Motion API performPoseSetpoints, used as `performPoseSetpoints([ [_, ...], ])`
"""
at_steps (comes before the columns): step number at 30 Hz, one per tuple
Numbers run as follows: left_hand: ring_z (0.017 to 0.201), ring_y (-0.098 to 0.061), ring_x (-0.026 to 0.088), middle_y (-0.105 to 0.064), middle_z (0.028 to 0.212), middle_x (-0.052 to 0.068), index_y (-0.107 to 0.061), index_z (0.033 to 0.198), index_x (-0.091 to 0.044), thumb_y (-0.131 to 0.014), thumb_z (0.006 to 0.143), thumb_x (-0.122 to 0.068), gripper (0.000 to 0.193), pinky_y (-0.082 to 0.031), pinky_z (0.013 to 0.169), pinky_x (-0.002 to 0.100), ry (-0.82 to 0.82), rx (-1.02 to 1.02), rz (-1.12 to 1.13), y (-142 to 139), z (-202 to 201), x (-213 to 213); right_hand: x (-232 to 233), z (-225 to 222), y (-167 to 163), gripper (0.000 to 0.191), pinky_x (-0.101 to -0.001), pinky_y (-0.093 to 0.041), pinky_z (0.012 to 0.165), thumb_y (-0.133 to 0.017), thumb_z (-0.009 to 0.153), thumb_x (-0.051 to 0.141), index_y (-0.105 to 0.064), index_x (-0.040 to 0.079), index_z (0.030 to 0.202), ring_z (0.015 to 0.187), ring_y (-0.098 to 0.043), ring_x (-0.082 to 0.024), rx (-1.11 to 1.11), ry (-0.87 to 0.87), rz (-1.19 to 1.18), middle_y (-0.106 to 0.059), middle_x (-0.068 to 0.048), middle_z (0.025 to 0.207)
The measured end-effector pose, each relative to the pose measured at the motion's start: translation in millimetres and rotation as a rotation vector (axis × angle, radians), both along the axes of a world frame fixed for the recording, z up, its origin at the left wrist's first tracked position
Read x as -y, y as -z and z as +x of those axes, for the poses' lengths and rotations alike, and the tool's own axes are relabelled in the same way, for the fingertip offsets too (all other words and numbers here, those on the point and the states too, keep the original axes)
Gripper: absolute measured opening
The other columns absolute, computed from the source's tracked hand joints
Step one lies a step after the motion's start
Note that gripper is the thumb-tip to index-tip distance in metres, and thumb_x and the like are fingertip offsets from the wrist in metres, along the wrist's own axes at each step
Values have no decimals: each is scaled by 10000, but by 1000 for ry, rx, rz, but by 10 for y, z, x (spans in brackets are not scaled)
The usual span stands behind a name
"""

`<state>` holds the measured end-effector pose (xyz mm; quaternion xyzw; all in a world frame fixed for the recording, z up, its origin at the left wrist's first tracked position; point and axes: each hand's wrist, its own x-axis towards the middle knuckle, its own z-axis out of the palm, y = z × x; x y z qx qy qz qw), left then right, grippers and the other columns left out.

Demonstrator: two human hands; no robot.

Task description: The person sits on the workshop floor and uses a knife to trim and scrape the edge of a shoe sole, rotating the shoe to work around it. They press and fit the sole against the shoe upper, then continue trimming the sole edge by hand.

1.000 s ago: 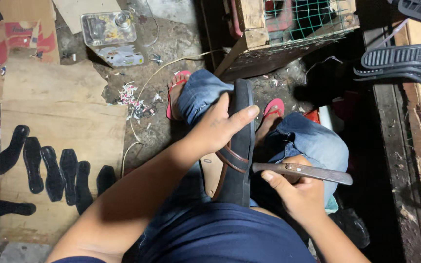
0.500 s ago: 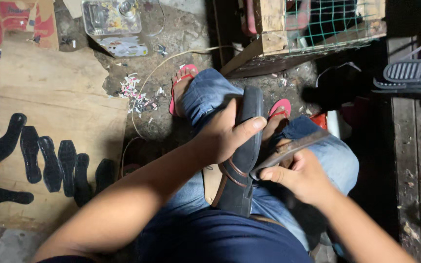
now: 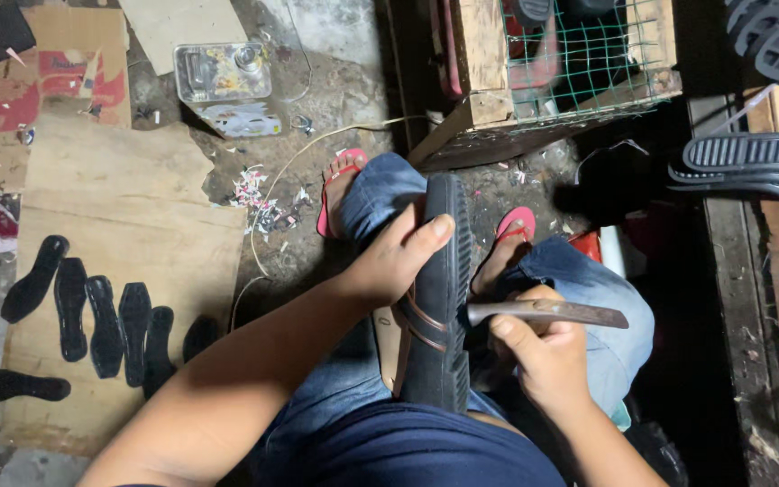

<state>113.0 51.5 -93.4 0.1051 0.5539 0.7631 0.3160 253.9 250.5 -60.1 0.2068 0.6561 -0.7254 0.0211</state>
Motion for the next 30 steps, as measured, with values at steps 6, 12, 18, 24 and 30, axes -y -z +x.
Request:
performPoseSetpoints([
  [6, 1072, -548, 140, -603, 1164, 54, -511, 1367, 1, -530, 1038, -376, 500, -475, 982, 325, -60, -62, -27, -136, 12, -104, 146, -195, -106, 362, -229, -385, 527, -876, 829, 181, -527, 85, 827, 591, -462, -45, -333, -90, 666, -557, 33, 677],
  [12, 1064, -641, 213, -673, 1152, 149, -523, 1335, 20, -573, 981, -416, 564, -510, 956, 362, -36, -213, -256, -335, 38, -95, -114, -65, -209, 318, -235, -362, 504, -871, 799, 178, -566, 94, 767, 585, -455, -32, -77, -179, 492, -554, 38, 654],
  [18, 1048, -683, 247, -693, 1138, 195, -526, 1309, 23, -594, 960, -489, 624, -532, 936, 374, -2, -255, -305, -337, 83, -117, -21, 320, -107, 310, -240, -364, 504, -861, 798, 196, -574, 85, 760, 590, -458, -32, -48, -149, 478, -547, 57, 656],
  [24, 974, -722, 277, -713, 1064, 224, -530, 1256, 19, -597, 916, -530, 650, -549, 868, 383, 4, -207, -410, -364, 67, -154, 190, 362, -225, 309, -352, -389, 493, -870, 779, 242, -598, 109, 718, 520, -511, -208, -355, -305, 1023, -536, -67, 626],
  [30, 940, -713, 251, -711, 1034, 214, -523, 1212, 20, -616, 933, -487, 586, -559, 833, 379, -52, -261, -377, -388, 29, -247, 131, 204, -461, 393, -393, -420, 470, -843, 818, 328, -577, 57, 715, 520, -562, -281, -461, -360, 1078, -560, -94, 631],
])
